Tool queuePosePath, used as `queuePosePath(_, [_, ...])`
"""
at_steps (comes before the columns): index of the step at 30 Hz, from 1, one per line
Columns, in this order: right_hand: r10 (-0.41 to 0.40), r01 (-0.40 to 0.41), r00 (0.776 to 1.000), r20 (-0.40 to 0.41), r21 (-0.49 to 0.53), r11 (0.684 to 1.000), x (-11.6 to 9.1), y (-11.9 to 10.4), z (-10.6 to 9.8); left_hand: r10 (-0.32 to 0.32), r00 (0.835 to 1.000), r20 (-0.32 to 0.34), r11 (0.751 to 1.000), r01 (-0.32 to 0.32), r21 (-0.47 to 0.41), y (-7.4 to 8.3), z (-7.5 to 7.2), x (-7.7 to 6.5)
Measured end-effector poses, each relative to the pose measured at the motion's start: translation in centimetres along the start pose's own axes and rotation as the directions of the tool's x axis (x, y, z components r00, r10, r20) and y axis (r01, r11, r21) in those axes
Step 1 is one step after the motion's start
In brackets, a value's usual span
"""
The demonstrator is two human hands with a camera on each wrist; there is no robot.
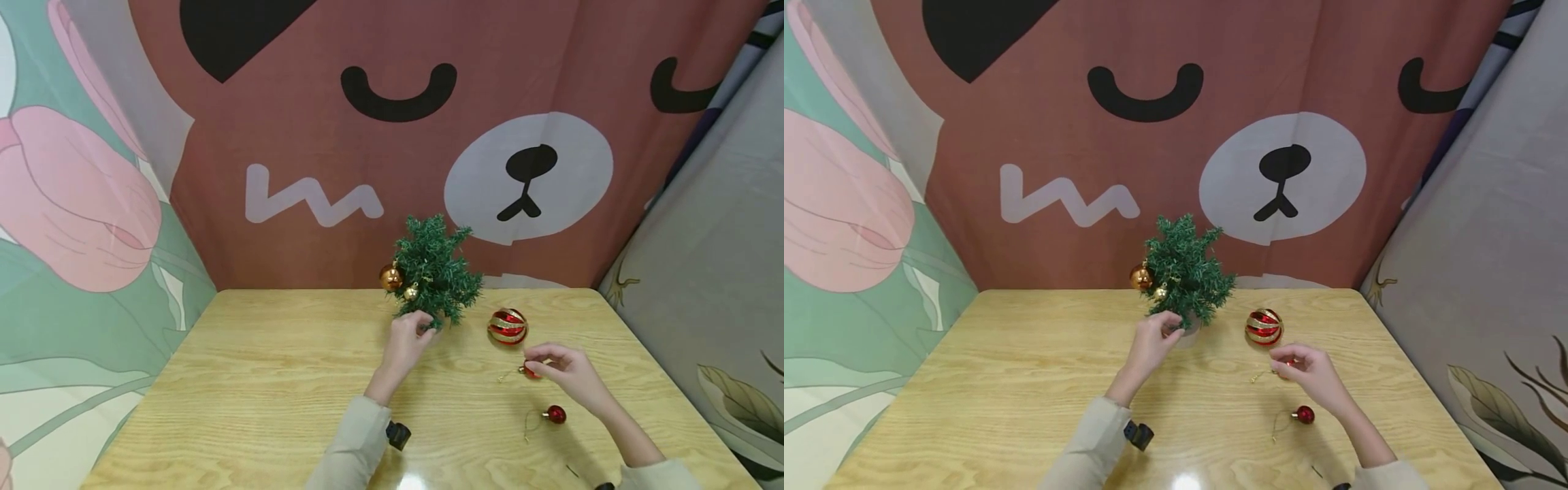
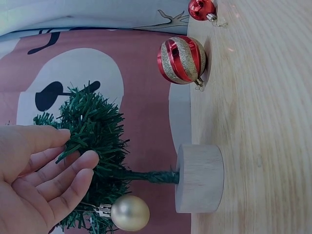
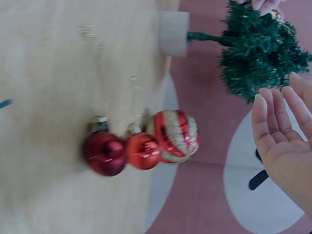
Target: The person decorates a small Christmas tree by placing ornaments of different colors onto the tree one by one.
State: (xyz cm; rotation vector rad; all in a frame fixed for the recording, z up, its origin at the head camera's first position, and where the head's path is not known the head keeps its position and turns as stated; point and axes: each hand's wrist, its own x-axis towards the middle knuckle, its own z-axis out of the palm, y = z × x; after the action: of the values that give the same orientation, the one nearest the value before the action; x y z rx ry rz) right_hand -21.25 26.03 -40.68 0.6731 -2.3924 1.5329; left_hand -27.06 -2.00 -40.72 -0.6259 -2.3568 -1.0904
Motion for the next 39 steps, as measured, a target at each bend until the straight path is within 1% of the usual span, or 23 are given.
queuePosePath(2, [0.022, -0.022, 1.0, 0.004, 0.023, 0.999, -0.6, 0.3, -0.1, 0.004, 1.0, 0.001, 1.0, -0.004, -0.01, 0.0, 0.0, 0.0])
queuePosePath(4, [0.038, -0.038, 0.999, -0.001, 0.02, 0.999, -1.1, 0.6, -0.2, 0.021, 1.0, -0.008, 0.999, -0.022, -0.029, -0.1, 0.1, -0.1])
queuePosePath(6, [0.049, -0.049, 0.999, -0.006, -0.002, 0.999, -1.4, 0.7, -0.3, 0.036, 0.999, -0.019, 0.998, -0.037, -0.044, -0.2, 0.0, -0.1])
queuePosePath(7, [0.053, -0.053, 0.999, -0.01, -0.018, 0.998, -1.6, 0.8, -0.4, 0.06, 0.998, -0.034, 0.997, -0.062, -0.049, -0.8, 0.4, -0.1])
queuePosePath(10, [0.071, -0.072, 0.997, -0.019, -0.05, 0.996, -2.0, 1.0, -0.5, 0.078, 0.996, -0.045, 0.996, -0.08, -0.049, -0.9, 0.4, -0.1])
queuePosePath(13, [0.095, -0.097, 0.995, -0.023, -0.065, 0.993, -2.6, 1.3, -0.6, 0.067, 0.997, -0.039, 0.997, -0.069, -0.047, -0.9, 0.4, 0.0])
queuePosePath(14, [0.102, -0.103, 0.995, -0.023, -0.067, 0.992, -2.8, 1.5, -0.7, 0.044, 0.999, -0.026, 0.998, -0.045, -0.046, -0.3, 0.0, -0.1])
queuePosePath(18, [0.123, -0.124, 0.992, -0.018, -0.088, 0.988, -3.6, 2.3, -1.0, 0.002, 1.0, 0.005, 0.999, -0.002, -0.034, 0.0, -0.1, 0.0])
queuePosePath(21, [0.14, -0.142, 0.99, -0.027, -0.101, 0.985, -4.1, 2.8, -1.3, -0.017, 1.0, 0.023, 1.0, 0.017, -0.025, 0.1, -0.1, 0.0])
queuePosePath(24, [0.138, -0.141, 0.99, -0.034, -0.109, 0.984, -4.6, 3.2, -1.7, -0.019, 0.999, 0.026, 1.0, 0.02, -0.025, 0.1, -0.1, 0.1])
queuePosePath(30, [0.12, -0.121, 0.993, -0.019, -0.104, 0.987, -5.3, 4.1, -1.9, -0.009, 1.0, 0.016, 0.999, 0.009, -0.041, 0.1, -0.2, 0.0])
queuePosePath(34, [0.162, -0.161, 0.987, -0.002, -0.104, 0.981, -5.6, 4.7, -2.1, -0.009, 1.0, 0.023, 0.999, 0.01, -0.034, 0.1, -0.2, 0.0])
queuePosePath(39, [0.234, -0.23, 0.971, 0.039, -0.088, 0.969, -6.0, 5.1, -2.5, -0.02, 0.999, 0.037, 0.999, 0.021, -0.032, 0.1, -0.2, 0.1])
